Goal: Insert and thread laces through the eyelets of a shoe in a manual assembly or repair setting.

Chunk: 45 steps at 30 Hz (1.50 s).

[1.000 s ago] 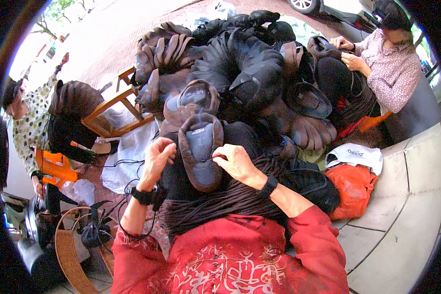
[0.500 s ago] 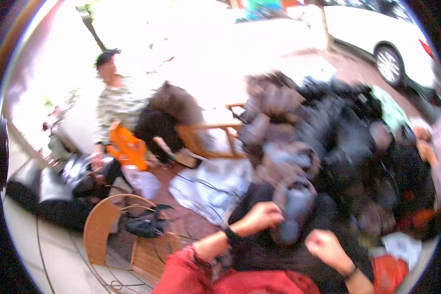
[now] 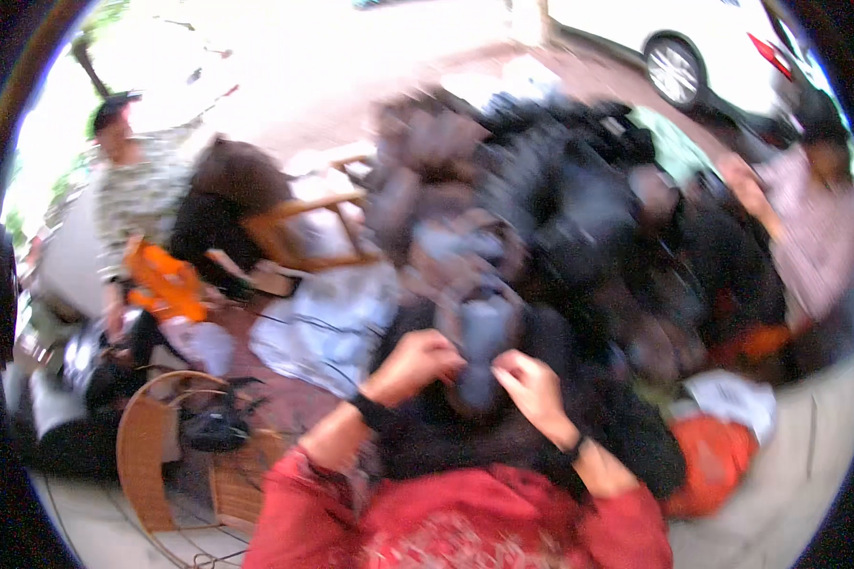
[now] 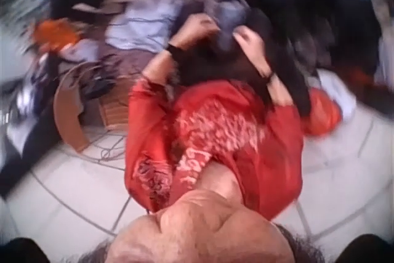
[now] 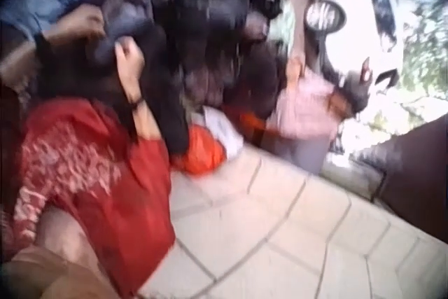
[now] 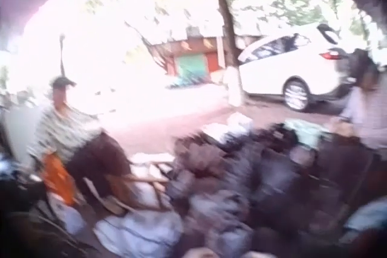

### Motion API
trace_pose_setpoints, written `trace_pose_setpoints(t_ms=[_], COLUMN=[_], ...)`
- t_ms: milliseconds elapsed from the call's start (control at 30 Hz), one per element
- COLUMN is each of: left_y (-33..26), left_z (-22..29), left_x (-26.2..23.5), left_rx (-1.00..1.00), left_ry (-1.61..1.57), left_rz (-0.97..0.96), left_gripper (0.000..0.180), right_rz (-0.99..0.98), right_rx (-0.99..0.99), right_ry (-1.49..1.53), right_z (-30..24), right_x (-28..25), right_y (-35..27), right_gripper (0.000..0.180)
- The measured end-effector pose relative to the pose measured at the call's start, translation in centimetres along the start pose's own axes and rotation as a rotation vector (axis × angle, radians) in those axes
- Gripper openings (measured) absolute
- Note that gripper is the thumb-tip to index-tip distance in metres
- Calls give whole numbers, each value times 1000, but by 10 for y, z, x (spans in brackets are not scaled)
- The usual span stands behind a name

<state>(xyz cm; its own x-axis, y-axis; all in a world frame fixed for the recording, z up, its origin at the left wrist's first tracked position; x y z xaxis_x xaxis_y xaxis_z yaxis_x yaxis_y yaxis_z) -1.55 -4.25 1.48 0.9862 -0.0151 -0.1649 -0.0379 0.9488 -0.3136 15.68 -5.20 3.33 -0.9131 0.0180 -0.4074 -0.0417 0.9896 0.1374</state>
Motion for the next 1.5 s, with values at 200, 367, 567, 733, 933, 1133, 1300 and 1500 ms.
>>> trace_pose_setpoints(t_ms=[200, 367, 567, 733, 933, 1133, 1300, 1500], left_y=[19, 10, 7, 11, 13, 12, 13, 14], left_z=[-16, -23, -24, -23, -23, -24, -23, -26], left_x=[12, 24, 21, 19, 18, 18, 20, 19], left_rx=[-2, -11, -6, 0, 4, 9, 11, 18], left_ry=[-178, -131, -120, -132, -141, -136, -112, -88], left_rz=[-92, -23, 12, 1, 23, 36, 40, 27], left_gripper=[11, 13, 15, 16, 16, 17, 18, 19], right_rz=[96, 94, 99, 95, 100, 97, 48, 81], right_rx=[172, 71, -95, -77, -62, -76, -134, -138], right_ry=[156, 63, -31, -7, -22, -4, -11, -86], right_z=[25, 27, 10, 9, 7, 7, 2, 3], right_x=[-11, -10, -6, -4, -3, -2, 0, 0], right_y=[5, -1, 1, 4, 6, 5, 5, 8], right_gripper=[8, 9, 9, 9, 11, 10, 10, 11])
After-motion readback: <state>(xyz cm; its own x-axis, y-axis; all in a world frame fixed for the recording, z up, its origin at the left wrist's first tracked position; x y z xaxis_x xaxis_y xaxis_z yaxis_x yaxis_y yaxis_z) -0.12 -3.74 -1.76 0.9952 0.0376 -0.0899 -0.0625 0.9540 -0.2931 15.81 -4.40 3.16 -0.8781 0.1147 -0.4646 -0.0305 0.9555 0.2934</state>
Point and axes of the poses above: each hand's wrist, its own y-axis towards the middle knuckle, its own x-axis out of the palm, z = x × y, the point moved 8 cm from there along y, towards the middle knuckle, and after that the axes turned 14 degrees about z, right-handed, at the moved point
